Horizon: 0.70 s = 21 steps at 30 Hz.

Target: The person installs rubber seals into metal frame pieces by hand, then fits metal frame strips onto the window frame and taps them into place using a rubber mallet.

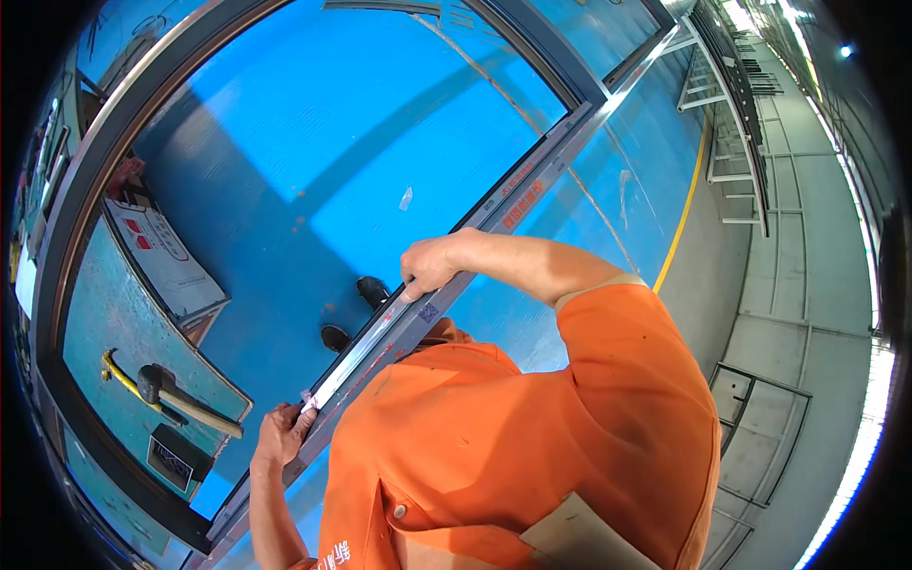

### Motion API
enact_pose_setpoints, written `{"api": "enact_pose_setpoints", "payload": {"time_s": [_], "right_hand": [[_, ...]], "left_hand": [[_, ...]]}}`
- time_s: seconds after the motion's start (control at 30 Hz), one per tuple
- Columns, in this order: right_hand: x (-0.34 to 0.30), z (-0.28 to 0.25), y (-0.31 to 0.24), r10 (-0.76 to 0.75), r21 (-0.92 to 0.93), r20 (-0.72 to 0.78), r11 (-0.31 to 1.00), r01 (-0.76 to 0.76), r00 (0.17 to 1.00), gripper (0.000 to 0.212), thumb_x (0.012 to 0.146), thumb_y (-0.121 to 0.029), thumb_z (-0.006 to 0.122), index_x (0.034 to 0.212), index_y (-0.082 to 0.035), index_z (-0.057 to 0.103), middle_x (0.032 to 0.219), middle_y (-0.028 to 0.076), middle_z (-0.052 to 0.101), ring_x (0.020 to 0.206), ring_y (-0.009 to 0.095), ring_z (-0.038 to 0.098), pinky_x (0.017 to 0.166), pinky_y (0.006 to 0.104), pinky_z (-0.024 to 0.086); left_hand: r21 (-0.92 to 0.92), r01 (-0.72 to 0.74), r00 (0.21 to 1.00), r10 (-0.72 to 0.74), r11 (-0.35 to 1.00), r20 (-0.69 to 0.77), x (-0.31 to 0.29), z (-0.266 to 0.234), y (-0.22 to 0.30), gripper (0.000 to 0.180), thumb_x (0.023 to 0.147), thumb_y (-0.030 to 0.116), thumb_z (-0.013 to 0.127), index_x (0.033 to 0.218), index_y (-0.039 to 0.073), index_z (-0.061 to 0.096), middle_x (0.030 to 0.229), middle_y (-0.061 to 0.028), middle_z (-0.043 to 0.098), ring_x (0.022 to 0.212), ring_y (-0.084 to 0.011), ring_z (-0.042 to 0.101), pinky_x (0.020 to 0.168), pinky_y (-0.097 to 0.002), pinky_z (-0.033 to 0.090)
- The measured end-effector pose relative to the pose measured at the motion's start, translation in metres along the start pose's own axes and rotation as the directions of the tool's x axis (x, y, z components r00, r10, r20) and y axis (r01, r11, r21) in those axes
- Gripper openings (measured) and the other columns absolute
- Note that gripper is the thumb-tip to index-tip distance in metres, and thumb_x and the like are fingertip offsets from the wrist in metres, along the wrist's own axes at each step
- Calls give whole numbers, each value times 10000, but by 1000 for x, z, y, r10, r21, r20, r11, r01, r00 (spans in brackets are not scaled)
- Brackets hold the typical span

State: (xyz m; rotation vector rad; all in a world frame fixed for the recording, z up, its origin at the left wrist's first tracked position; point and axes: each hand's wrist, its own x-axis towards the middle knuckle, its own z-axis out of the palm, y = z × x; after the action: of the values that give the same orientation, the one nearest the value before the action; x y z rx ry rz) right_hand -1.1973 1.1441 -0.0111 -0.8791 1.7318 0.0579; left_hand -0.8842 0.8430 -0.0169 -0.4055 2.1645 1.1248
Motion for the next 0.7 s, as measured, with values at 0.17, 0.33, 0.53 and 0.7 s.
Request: {"api": "enact_pose_setpoints", "payload": {"time_s": [0.17,0.33,0.53,0.7], "right_hand": [[7,-2,1,15,64,-17,998,-14,1000,355,945,-373,679,1069,-49,758,993,99,741,862,289,678,805,426,551],[14,-5,-11,-11,56,11,998,11,1000,355,899,-386,712,1021,-53,740,921,89,719,774,275,651,733,431,537],[9,2,-21,-115,-71,-153,992,105,982,437,904,-396,705,1062,11,707,965,169,706,820,306,652,763,426,529],[102,-4,-187,-493,-77,-423,856,512,760,363,912,-315,691,1070,12,683,1044,163,686,935,336,665,824,431,528]], "left_hand": [[38,36,998,-38,999,60,17,-12,-1,655,1008,586,541,810,-28,653,703,-112,582,653,-240,501,644,-389,439],[-7,132,991,-132,991,14,3,-1,-16,604,1009,516,483,832,-30,671,763,-176,656,691,-322,561,702,-427,473],[-65,-70,997,72,995,30,21,6,-24,532,992,485,434,886,35,698,916,-174,719,814,-434,610,746,-494,472],[-55,-23,999,21,998,-28,15,26,-38,513,985,428,405,905,49,742,1011,-191,727,882,-450,622,829,-506,485]]}}
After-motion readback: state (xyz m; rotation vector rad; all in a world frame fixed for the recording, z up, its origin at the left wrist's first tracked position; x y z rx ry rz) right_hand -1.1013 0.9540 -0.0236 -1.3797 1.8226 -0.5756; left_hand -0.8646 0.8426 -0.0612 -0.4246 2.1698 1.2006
